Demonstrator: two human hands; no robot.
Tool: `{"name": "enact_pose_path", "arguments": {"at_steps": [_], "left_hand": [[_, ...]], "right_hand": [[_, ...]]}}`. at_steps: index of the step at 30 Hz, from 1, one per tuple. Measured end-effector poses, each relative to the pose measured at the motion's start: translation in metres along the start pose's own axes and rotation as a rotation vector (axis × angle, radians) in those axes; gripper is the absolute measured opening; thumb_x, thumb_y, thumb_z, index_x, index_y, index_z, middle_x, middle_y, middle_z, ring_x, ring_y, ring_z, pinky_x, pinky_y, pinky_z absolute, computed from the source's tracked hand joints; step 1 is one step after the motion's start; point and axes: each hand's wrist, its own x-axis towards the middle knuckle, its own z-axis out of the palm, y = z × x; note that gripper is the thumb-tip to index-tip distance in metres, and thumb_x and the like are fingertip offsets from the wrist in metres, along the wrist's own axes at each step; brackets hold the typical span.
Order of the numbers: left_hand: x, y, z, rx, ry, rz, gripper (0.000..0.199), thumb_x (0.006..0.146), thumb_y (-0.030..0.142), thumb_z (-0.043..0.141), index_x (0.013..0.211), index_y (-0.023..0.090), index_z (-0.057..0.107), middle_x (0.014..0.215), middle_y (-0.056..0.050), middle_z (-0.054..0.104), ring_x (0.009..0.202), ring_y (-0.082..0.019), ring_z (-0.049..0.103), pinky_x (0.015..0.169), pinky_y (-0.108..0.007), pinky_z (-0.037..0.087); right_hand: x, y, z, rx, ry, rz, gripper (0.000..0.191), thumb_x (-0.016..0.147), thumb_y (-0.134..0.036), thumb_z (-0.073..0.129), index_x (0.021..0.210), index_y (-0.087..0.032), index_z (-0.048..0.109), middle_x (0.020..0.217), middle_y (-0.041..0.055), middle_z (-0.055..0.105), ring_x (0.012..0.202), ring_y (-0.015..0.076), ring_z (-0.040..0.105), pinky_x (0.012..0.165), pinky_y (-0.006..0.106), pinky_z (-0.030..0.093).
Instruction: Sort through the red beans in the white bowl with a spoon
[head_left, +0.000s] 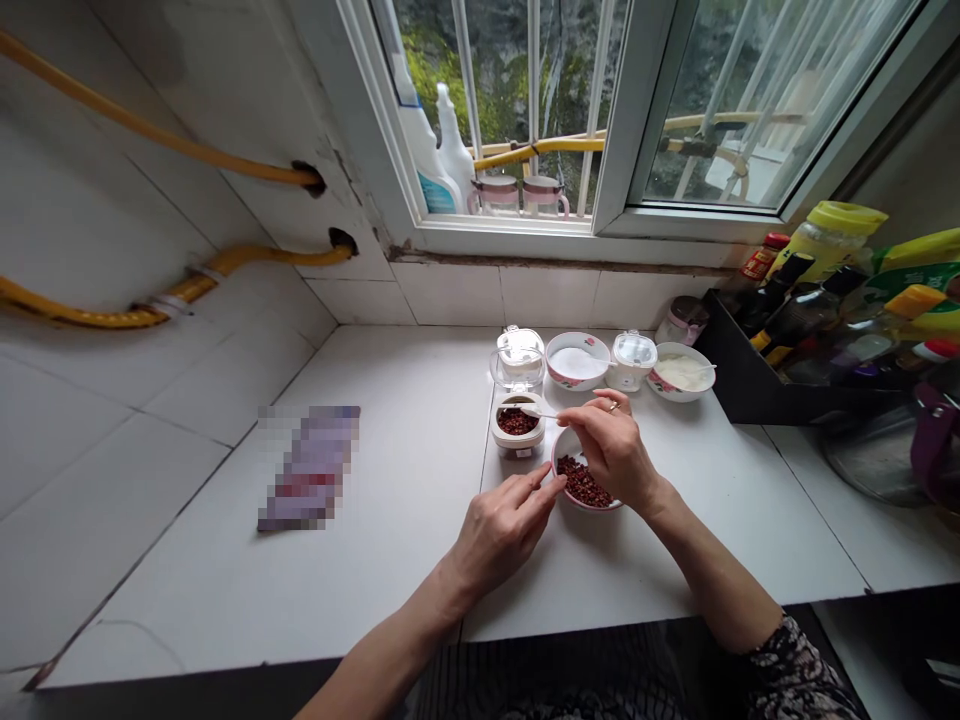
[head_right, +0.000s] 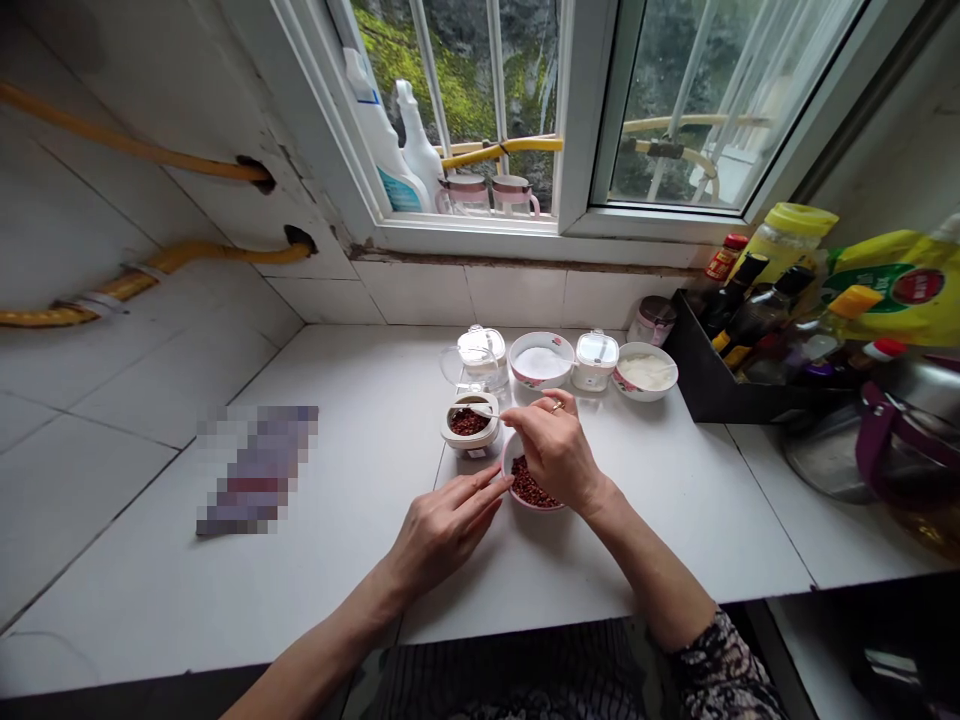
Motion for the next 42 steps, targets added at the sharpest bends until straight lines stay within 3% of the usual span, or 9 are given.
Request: {"name": "enact_pose_path", "arguments": {"at_steps": [4,8,14,20,24,31,35,42], "left_hand": [[-0.001,-0.001,0.0,-0.015,-0.009,0.001,0.03,0.096,0.012,0.05,0.123,0.016,0.063,0.117,-0.013,0.07,0.089,-0.019,0.071,0.07,-0.029,0.06],[-0.002,-0.002,0.0,-0.018,-0.002,0.0,0.033,0.096,0.011,0.05,0.126,0.017,0.063,0.117,-0.013,0.07,0.092,-0.019,0.071,0.072,-0.029,0.061],[-0.001,-0.002,-0.001,-0.021,0.001,0.006,0.03,0.095,0.012,0.052,0.122,0.017,0.064,0.115,-0.013,0.071,0.091,-0.02,0.072,0.071,-0.029,0.061],[-0.001,-0.002,0.0,-0.022,0.01,0.009,0.031,0.096,0.011,0.051,0.123,0.017,0.063,0.116,-0.013,0.071,0.091,-0.019,0.072,0.073,-0.029,0.06],[-0.001,-0.002,0.0,-0.021,0.017,0.008,0.03,0.095,0.011,0.051,0.122,0.016,0.064,0.116,-0.013,0.071,0.09,-0.019,0.072,0.073,-0.029,0.06],[0.0,-0.003,0.0,-0.014,0.017,0.013,0.028,0.096,0.011,0.051,0.121,0.016,0.063,0.115,-0.013,0.071,0.089,-0.019,0.072,0.071,-0.029,0.06],[0.0,-0.002,0.0,-0.008,0.02,0.017,0.027,0.096,0.011,0.051,0.119,0.015,0.064,0.115,-0.013,0.071,0.089,-0.019,0.072,0.07,-0.028,0.06],[0.0,-0.002,0.0,-0.018,0.021,0.012,0.028,0.096,0.011,0.051,0.12,0.016,0.064,0.115,-0.012,0.071,0.09,-0.019,0.072,0.071,-0.028,0.06]], "right_hand": [[-0.002,0.013,-0.019,-0.042,0.079,0.149,0.016,0.092,-0.017,0.049,0.09,-0.022,0.064,0.07,0.0001,0.073,0.073,0.0194,0.065,0.092,0.04,0.043],[-0.007,0.029,-0.031,-0.161,-0.075,0.278,0.02,0.085,-0.014,0.048,0.075,-0.023,0.062,0.062,-0.0014,0.069,0.067,0.0189,0.062,0.092,0.039,0.041],[-0.013,0.034,-0.025,-0.307,-0.207,0.241,0.021,0.084,-0.011,0.046,0.076,-0.02,0.062,0.064,0.0005,0.068,0.058,0.0157,0.057,0.098,0.042,0.035],[-0.015,0.028,-0.013,-0.111,-0.278,0.304,0.021,0.086,-0.011,0.043,0.079,-0.02,0.061,0.063,-0.002,0.069,0.058,0.014,0.058,0.096,0.039,0.035],[-0.013,0.026,-0.012,-0.01,-0.254,0.396,0.019,0.085,-0.012,0.044,0.078,-0.021,0.06,0.058,-0.004,0.068,0.06,0.0148,0.059,0.095,0.038,0.036],[-0.011,0.03,-0.021,-0.032,-0.19,0.472,0.02,0.084,-0.015,0.045,0.076,-0.022,0.062,0.058,-0.002,0.069,0.071,0.0183,0.063,0.094,0.038,0.038],[-0.012,0.031,-0.02,-0.086,-0.208,0.453,0.021,0.083,-0.015,0.045,0.076,-0.022,0.063,0.058,-0.0025,0.068,0.065,0.0167,0.061,0.097,0.039,0.037],[-0.011,0.029,-0.019,0.049,-0.211,0.512,0.021,0.082,-0.016,0.043,0.073,-0.021,0.061,0.055,-0.0023,0.067,0.059,0.015,0.06,0.093,0.037,0.041]]}}
